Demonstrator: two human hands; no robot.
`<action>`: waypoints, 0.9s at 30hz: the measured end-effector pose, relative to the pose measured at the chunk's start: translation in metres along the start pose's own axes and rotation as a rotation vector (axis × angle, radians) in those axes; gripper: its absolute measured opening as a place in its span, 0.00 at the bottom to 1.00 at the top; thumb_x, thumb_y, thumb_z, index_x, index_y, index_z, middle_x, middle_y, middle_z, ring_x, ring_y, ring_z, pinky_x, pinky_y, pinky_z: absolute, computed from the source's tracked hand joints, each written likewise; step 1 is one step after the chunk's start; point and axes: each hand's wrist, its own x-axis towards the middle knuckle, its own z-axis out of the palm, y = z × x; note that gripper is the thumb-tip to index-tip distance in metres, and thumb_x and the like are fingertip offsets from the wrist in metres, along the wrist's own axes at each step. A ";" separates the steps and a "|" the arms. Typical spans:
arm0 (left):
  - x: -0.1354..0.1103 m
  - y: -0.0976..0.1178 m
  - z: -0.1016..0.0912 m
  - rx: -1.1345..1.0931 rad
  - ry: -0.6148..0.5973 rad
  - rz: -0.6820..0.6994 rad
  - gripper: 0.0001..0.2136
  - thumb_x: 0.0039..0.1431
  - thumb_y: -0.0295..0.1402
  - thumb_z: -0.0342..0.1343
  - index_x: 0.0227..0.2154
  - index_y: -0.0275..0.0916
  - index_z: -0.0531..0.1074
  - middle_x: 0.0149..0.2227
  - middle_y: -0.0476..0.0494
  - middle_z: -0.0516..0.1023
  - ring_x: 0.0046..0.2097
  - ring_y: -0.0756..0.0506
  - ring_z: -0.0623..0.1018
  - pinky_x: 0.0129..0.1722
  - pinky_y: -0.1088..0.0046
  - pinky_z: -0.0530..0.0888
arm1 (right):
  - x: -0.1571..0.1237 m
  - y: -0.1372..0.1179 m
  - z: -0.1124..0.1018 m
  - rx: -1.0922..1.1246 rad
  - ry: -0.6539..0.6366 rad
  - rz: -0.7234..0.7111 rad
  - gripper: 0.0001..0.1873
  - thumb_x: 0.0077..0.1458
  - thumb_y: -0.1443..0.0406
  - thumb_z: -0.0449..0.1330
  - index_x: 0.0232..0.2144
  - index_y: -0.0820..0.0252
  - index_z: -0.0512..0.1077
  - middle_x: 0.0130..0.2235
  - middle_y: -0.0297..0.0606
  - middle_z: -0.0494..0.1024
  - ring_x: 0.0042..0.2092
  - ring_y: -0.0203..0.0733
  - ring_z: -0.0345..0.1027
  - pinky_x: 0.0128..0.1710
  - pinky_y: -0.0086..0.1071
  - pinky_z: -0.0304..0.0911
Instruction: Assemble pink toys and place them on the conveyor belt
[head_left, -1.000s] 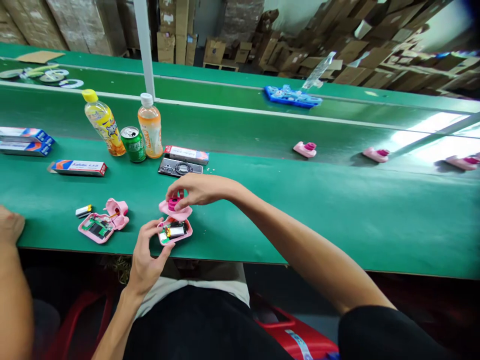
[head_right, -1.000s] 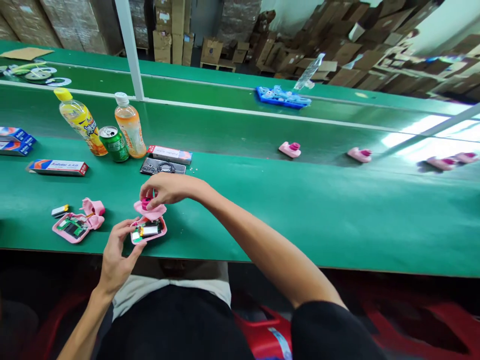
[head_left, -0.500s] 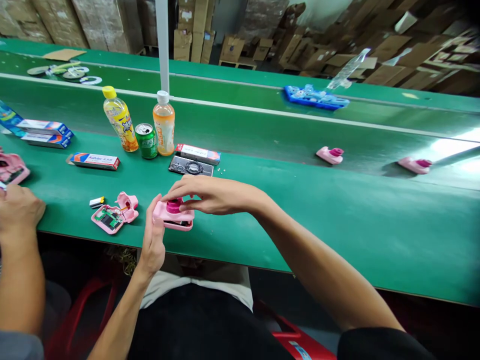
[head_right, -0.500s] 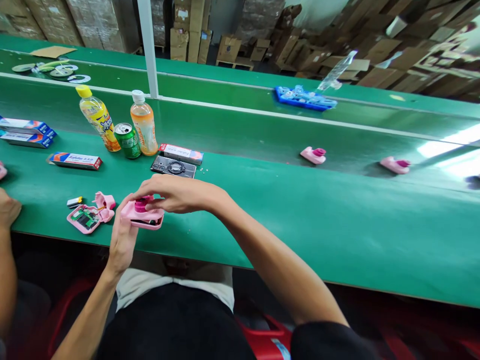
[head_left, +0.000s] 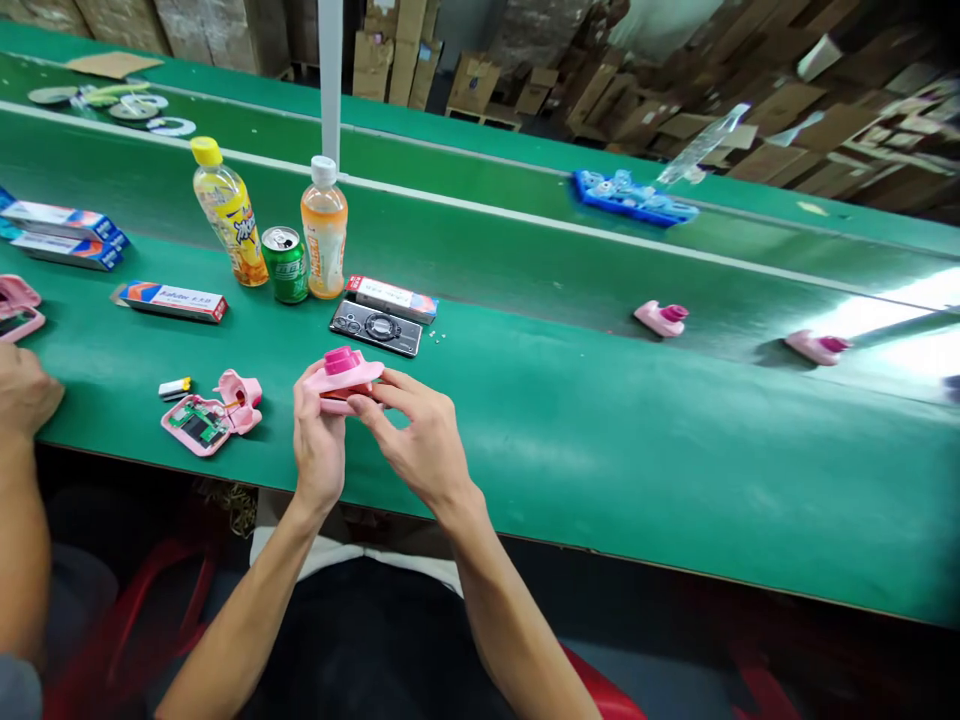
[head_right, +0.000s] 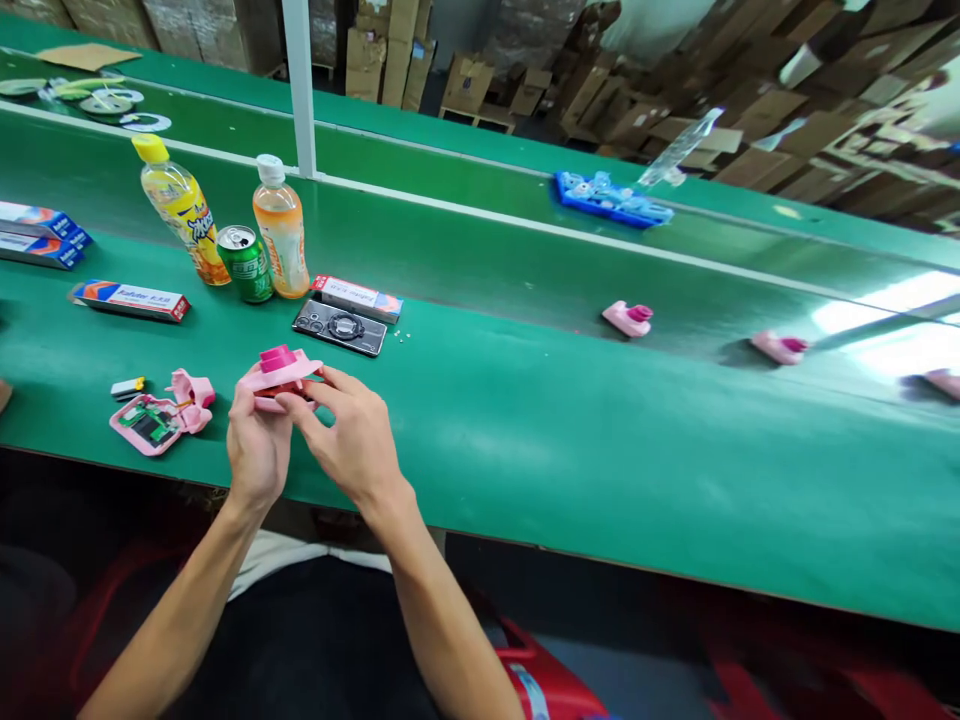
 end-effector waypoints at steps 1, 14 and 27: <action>0.000 -0.001 0.003 -0.037 0.019 -0.004 0.19 0.71 0.49 0.44 0.55 0.46 0.70 0.56 0.42 0.76 0.56 0.42 0.77 0.54 0.65 0.75 | 0.000 0.003 0.002 0.005 0.025 0.000 0.09 0.66 0.62 0.61 0.41 0.56 0.82 0.50 0.40 0.82 0.50 0.43 0.76 0.51 0.34 0.68; 0.003 -0.015 0.011 -0.167 -0.035 -0.118 0.18 0.68 0.45 0.51 0.56 0.43 0.63 0.55 0.38 0.74 0.51 0.43 0.78 0.51 0.65 0.76 | -0.029 0.040 0.028 0.300 0.294 0.212 0.12 0.63 0.56 0.63 0.42 0.58 0.76 0.58 0.49 0.76 0.59 0.50 0.72 0.55 0.43 0.72; -0.025 -0.018 -0.012 -0.018 -0.303 -0.255 0.31 0.66 0.53 0.53 0.64 0.44 0.54 0.64 0.35 0.63 0.65 0.38 0.67 0.67 0.57 0.64 | -0.040 0.043 -0.009 0.592 -0.065 0.493 0.17 0.53 0.54 0.71 0.37 0.57 0.71 0.51 0.43 0.80 0.56 0.48 0.74 0.56 0.40 0.70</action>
